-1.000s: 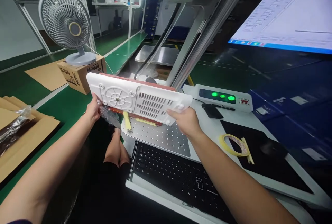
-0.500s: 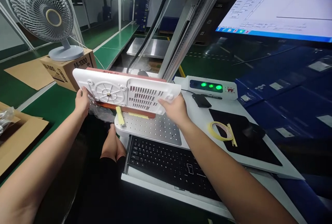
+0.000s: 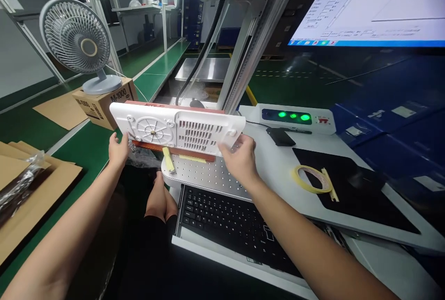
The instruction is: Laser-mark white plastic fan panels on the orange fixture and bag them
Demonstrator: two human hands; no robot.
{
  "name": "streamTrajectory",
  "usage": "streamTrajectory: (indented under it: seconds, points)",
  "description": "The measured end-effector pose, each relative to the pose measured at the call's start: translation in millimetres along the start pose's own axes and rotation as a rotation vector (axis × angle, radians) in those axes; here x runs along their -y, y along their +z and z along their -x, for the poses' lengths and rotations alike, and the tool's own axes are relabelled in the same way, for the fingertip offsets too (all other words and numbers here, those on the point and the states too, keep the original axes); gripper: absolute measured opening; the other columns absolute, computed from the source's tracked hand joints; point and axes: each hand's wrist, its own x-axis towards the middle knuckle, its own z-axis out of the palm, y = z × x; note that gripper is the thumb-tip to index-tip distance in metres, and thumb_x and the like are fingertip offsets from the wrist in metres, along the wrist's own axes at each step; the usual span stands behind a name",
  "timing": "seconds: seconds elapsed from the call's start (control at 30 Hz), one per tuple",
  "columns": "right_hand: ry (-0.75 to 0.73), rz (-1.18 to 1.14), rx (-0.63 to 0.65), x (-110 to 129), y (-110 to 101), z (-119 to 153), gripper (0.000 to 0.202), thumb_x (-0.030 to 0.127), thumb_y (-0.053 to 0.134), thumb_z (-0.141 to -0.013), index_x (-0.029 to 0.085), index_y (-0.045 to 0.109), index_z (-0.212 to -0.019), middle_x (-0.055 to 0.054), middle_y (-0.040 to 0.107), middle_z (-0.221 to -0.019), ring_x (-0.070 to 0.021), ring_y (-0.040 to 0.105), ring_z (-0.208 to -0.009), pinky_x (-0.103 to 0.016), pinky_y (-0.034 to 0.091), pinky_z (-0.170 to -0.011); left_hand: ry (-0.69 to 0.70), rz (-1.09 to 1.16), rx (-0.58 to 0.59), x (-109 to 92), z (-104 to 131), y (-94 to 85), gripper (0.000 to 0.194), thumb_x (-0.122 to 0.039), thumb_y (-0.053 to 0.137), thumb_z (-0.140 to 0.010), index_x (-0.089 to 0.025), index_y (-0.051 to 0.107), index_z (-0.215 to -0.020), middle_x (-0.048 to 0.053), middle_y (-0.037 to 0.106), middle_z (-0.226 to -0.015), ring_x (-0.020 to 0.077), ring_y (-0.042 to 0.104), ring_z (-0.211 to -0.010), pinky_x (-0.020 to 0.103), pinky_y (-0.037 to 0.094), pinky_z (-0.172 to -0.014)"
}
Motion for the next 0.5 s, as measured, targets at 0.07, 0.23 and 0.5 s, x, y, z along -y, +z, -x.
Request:
streamTrajectory:
  seconds: [0.07,0.23,0.5]
  points:
    - [-0.09,0.004,-0.081,0.4,-3.8,16.4,0.063,0.049,0.077,-0.09,0.021,0.047,-0.138,-0.022,0.054,-0.141,-0.0385,0.063,-0.132,-0.062,0.059,-0.113,0.178,-0.172,0.01,-8.7,16.8,-3.3,0.083,-0.047,0.072,-0.104,-0.012,0.042,-0.173,0.027,0.041,-0.178,0.0412,0.038,-0.166,0.053,0.031,-0.137]
    - [-0.27,0.048,-0.05,15.2,-14.6,49.9,0.052,0.038,0.077,-0.097,0.022,0.051,-0.14,-0.02,0.051,-0.143,-0.0376,0.057,-0.141,-0.062,0.059,-0.116,0.373,-0.323,0.166,-31.3,54.1,8.1,0.086,-0.03,0.076,-0.096,-0.031,0.046,-0.176,0.011,0.013,-0.19,0.0515,0.051,-0.155,0.055,0.052,-0.121]
    - [-0.298,0.043,0.21,49.6,-38.1,138.7,0.025,0.026,0.068,-0.106,0.028,0.061,-0.13,-0.016,0.062,-0.137,-0.0335,0.069,-0.128,-0.054,0.066,-0.107,0.379,-0.563,0.233,-36.3,61.8,11.1,0.096,-0.039,0.077,-0.095,-0.027,0.034,-0.18,0.021,0.006,-0.19,0.0573,0.066,-0.136,0.062,0.058,-0.109]
